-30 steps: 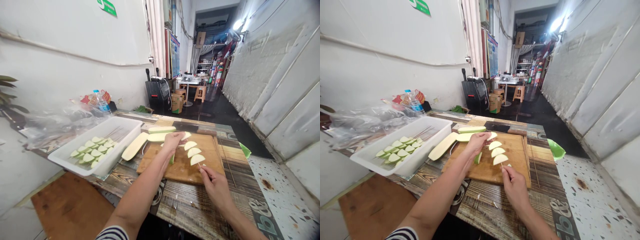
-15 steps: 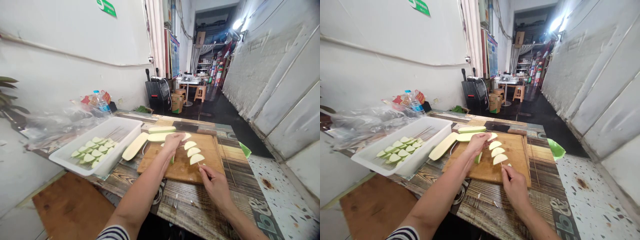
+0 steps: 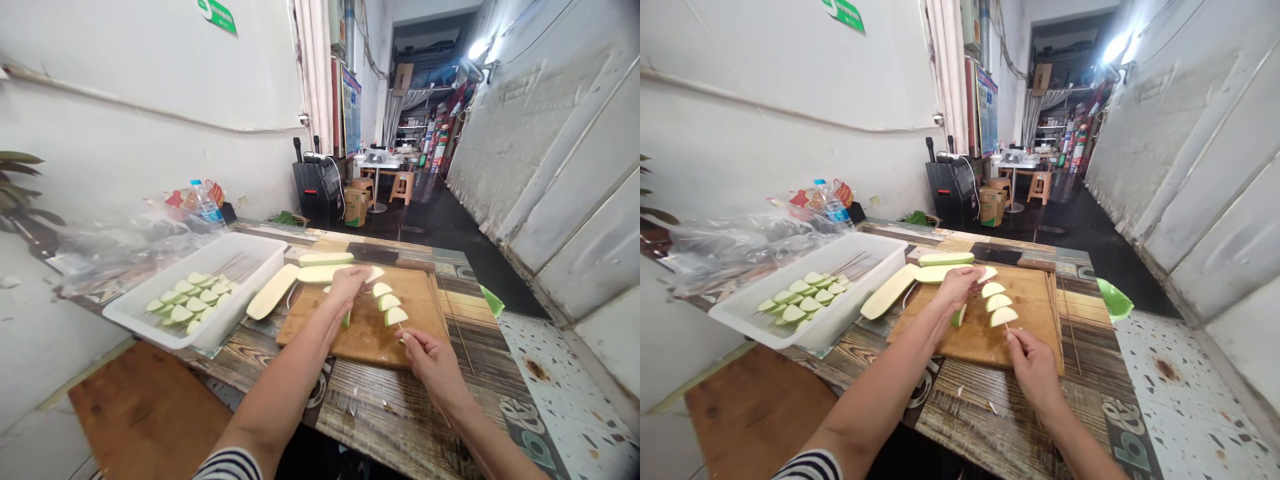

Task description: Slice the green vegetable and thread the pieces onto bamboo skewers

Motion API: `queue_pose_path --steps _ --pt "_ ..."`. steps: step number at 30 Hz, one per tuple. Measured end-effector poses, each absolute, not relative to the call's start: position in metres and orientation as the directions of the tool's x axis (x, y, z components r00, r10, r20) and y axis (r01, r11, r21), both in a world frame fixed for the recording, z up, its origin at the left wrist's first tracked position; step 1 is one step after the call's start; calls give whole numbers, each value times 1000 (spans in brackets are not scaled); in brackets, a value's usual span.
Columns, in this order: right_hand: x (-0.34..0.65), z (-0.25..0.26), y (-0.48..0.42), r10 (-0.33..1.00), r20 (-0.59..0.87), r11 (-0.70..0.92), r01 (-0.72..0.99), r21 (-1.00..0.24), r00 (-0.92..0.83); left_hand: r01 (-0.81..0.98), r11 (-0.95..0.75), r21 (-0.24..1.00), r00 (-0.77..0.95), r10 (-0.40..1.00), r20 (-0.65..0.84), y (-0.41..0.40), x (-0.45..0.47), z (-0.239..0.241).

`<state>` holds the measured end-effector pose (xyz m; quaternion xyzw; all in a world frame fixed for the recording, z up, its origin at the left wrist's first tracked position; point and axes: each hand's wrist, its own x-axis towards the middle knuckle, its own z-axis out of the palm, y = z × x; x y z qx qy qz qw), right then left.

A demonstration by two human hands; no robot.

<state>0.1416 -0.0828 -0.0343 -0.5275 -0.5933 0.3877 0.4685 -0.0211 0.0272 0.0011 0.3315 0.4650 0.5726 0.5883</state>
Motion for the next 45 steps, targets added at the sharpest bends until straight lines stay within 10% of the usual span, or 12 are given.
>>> queue_pose_path --steps 8,14,18,22,27,38,45 --pt "151 -44 -83 839 519 428 788 -442 -165 -379 126 917 -84 982 -170 23 -20 8" --pt "144 -33 -80 996 86 89 202 -975 -24 -402 109 909 -60 988 -145 25 -21 4" --pt "141 -26 -79 968 -172 -205 -186 -961 -181 -385 105 917 -70 987 -143 28 -22 1" --pt "142 -26 -80 998 54 58 116 -992 -33 -404 153 902 -44 981 -187 27 -24 3" --pt "146 -34 -81 874 480 424 605 -674 -78 -522 231 821 36 968 -249 28 -24 6" --pt "142 -26 -79 912 395 384 560 -734 -107 -695 261 670 112 960 -258 31 -12 1" --pt "145 -40 -80 775 603 479 796 -369 -187 -666 168 727 -86 951 -298 34 -6 -8"
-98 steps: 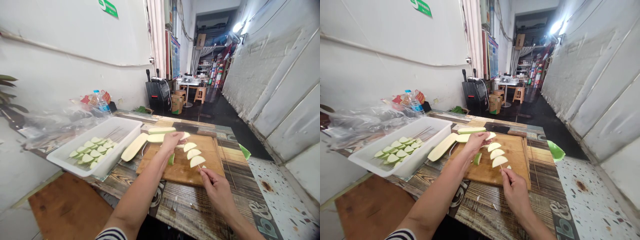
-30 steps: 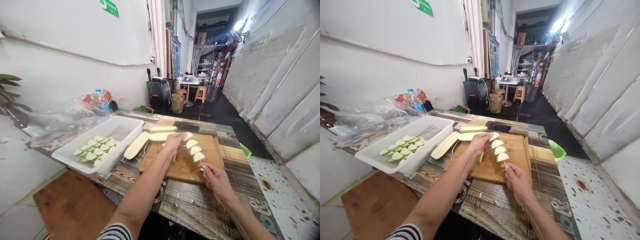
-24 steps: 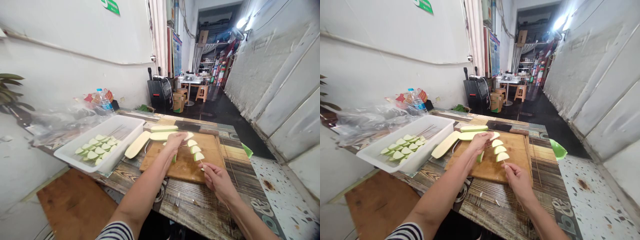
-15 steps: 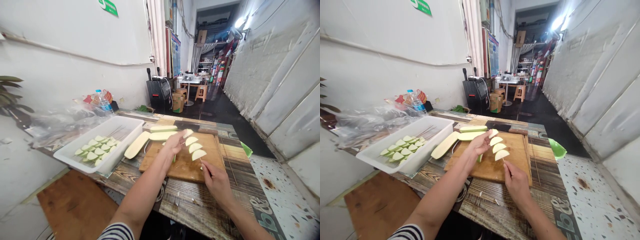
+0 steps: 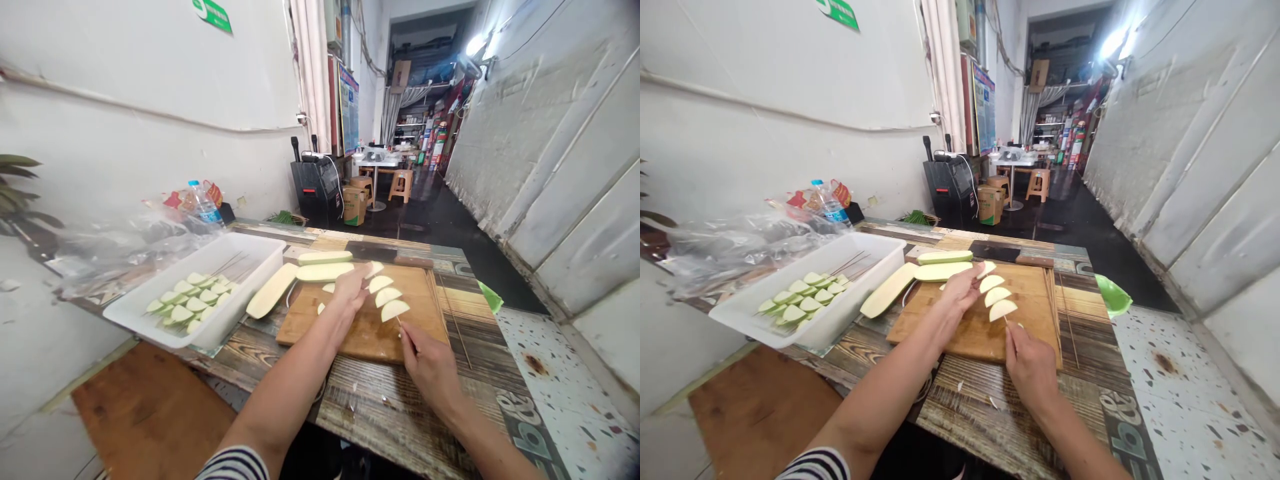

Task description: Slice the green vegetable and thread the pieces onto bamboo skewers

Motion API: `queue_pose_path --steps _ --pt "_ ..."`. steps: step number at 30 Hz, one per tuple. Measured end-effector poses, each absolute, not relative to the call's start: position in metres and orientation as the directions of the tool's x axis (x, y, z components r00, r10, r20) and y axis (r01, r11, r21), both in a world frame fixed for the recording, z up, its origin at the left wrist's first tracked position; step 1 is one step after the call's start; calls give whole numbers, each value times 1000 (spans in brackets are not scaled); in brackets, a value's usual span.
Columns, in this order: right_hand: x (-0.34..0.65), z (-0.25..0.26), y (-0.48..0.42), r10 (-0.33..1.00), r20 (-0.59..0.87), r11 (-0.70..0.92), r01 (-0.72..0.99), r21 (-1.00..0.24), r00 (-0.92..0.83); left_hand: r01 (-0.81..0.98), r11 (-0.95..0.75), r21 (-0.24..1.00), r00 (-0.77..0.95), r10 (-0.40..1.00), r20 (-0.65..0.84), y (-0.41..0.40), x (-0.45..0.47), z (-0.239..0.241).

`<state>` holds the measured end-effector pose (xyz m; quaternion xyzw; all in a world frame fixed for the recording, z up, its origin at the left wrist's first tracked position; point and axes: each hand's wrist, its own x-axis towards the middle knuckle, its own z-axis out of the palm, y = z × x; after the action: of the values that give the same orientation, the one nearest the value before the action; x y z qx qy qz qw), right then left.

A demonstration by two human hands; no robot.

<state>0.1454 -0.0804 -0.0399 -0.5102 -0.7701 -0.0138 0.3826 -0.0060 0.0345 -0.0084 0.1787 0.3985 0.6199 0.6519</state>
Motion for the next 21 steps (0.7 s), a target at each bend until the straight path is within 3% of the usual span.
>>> queue_pose_path --steps 3,6,9,11,14,19,21 --pt "145 -41 -80 777 604 480 788 -386 -178 -665 169 727 -89 949 -302 36 -6 -12" --pt "144 -38 -77 844 525 452 669 -590 -108 -641 190 743 -73 949 -305 38 -8 -14" --pt "143 -38 -73 943 328 317 473 -822 -62 -634 201 747 -55 951 -303 40 -11 -17" --pt "143 -39 -72 972 224 232 380 -895 -68 -635 204 745 -57 949 -309 42 -12 -19" --pt "143 -42 -72 955 291 285 449 -847 -58 -640 202 741 -71 945 -319 43 -11 -22" --pt "143 -42 -78 861 499 397 742 -541 -97 -658 204 725 -75 940 -332 39 -7 -18" --pt "143 -41 -78 855 508 408 738 -537 -104 -656 206 726 -69 942 -330 38 -7 -16"
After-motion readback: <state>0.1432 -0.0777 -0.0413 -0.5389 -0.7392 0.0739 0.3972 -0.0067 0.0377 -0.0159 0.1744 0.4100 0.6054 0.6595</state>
